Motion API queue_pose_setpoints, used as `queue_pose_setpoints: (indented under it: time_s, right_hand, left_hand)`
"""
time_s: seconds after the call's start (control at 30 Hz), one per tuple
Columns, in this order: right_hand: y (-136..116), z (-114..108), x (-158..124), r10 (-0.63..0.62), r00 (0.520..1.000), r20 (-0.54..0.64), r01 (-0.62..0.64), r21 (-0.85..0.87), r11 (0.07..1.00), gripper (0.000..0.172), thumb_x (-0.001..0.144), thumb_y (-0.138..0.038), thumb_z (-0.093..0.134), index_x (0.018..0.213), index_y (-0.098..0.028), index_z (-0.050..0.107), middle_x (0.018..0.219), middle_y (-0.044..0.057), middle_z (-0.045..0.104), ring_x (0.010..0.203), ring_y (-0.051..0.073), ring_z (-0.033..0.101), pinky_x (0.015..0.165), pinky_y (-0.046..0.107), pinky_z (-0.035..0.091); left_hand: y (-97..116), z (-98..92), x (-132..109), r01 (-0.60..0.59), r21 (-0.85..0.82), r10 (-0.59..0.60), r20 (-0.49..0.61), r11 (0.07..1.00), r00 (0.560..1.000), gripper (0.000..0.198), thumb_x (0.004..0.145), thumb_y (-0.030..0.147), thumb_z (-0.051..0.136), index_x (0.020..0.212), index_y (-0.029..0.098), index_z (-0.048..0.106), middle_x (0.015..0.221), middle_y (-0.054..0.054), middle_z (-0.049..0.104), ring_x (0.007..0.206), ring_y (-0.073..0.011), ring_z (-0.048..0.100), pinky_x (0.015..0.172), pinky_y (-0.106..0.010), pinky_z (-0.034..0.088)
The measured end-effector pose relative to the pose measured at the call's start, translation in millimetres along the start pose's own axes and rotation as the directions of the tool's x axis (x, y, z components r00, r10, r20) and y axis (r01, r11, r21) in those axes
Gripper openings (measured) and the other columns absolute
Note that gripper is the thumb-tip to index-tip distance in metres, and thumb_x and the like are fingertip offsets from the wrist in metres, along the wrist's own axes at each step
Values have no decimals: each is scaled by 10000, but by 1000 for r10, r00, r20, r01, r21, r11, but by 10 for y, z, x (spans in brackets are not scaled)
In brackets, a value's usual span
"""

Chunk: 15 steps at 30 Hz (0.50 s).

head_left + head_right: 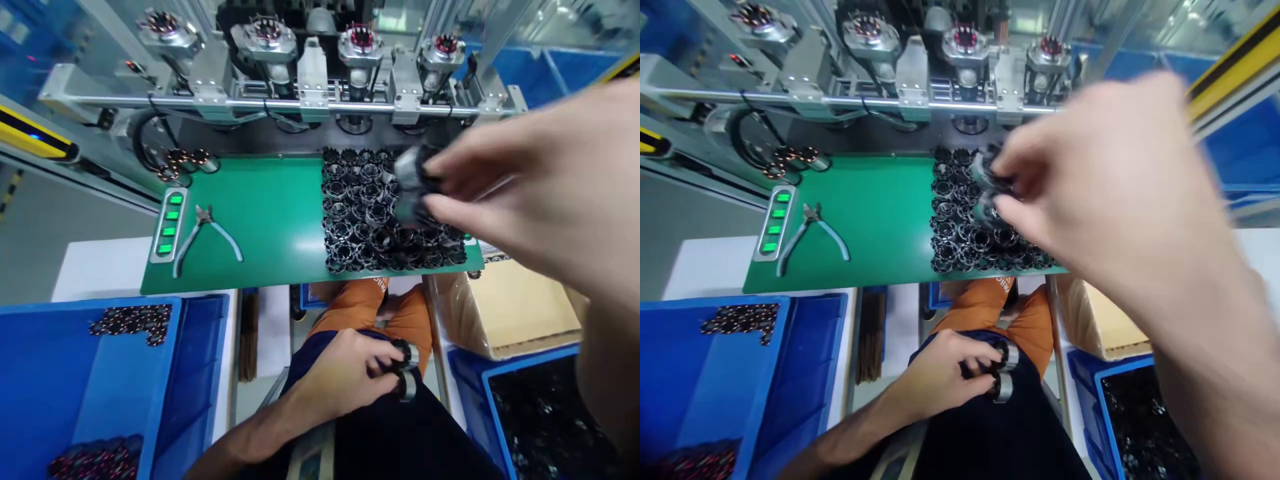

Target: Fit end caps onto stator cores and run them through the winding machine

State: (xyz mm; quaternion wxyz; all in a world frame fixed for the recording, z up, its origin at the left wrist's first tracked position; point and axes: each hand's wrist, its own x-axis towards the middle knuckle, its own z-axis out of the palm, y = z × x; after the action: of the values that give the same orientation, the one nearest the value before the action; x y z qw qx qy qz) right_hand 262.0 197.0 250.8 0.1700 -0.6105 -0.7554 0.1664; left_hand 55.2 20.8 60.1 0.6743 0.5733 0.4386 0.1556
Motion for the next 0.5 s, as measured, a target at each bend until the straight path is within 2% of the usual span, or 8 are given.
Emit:
queue_pose_setpoints:
  time_s: [0.03,0.07,0.1,0.17,0.23,0.33,0.43,0.5]
  right_hand:
    - [-235,156,277,-103,993,53,110,-152,982,77,876,-434,979,888,-496,934,947,78,878,1280,504,884,1248,805,649]
    - [-417,312,508,-141,986,91,159,-230,960,127,833,-317,992,835,-419,916,896,85,845,1272,523,882,1263,829,642]
    - [-540,464,694,-188,972,138,219,-261,940,121,834,-274,992,855,-365,916,905,83,834,1268,530,879,1267,853,639]
    - [-615,735,953,-250,947,202,304,-312,900,123,833,-201,981,896,-278,910,896,89,820,1203,531,882,1219,867,658]
    - [-520,940,1106,-291,925,244,365,-357,860,129,842,-175,963,938,-243,911,861,91,810,1108,511,882,1140,828,698]
    - [-282,1112,1238,-323,911,258,404,-388,829,144,833,-208,980,942,-273,913,793,84,786,1015,486,868,1050,763,736]
    - [-139,1179,1312,-344,909,237,409,-331,851,173,810,-302,1040,925,-326,914,762,74,759,997,465,850,1038,739,741]
    - [-117,1204,1342,-333,913,236,394,-305,867,193,783,-308,1060,897,-326,905,745,73,739,997,466,847,1043,748,736]
  left_hand:
    - [-30,-62,-69,25,-12,-26,-51,1000,998,375,875,179,831,1186,286,1012,1066,27,961,875,-196,922,855,-252,713]
    - [-61,-129,-135,46,-17,-48,-99,999,994,370,877,184,829,1179,290,1013,1041,24,959,863,-203,924,835,-257,718]
    - [-95,-201,-198,59,-16,-61,-153,998,986,370,877,191,826,1178,293,1015,1007,19,954,852,-210,925,806,-260,719]
    - [-177,-348,-313,68,-9,-68,-258,998,964,373,879,216,820,1186,296,1018,926,6,937,838,-223,929,742,-257,714]
    - [-264,-489,-410,57,-13,-58,-362,998,930,370,874,249,812,1177,289,1020,873,-9,922,814,-230,929,674,-245,701]
    - [-354,-675,-518,36,-30,-46,-509,999,859,332,858,287,804,1110,276,1020,832,-11,907,711,-217,901,564,-218,655]
    - [-359,-835,-572,42,-26,-49,-571,999,819,305,860,309,813,1083,273,1018,785,-4,888,627,-206,866,458,-195,581]
    - [-330,-923,-577,43,-11,-42,-588,999,808,289,860,313,830,1078,277,1017,781,-3,886,634,-215,873,462,-198,599]
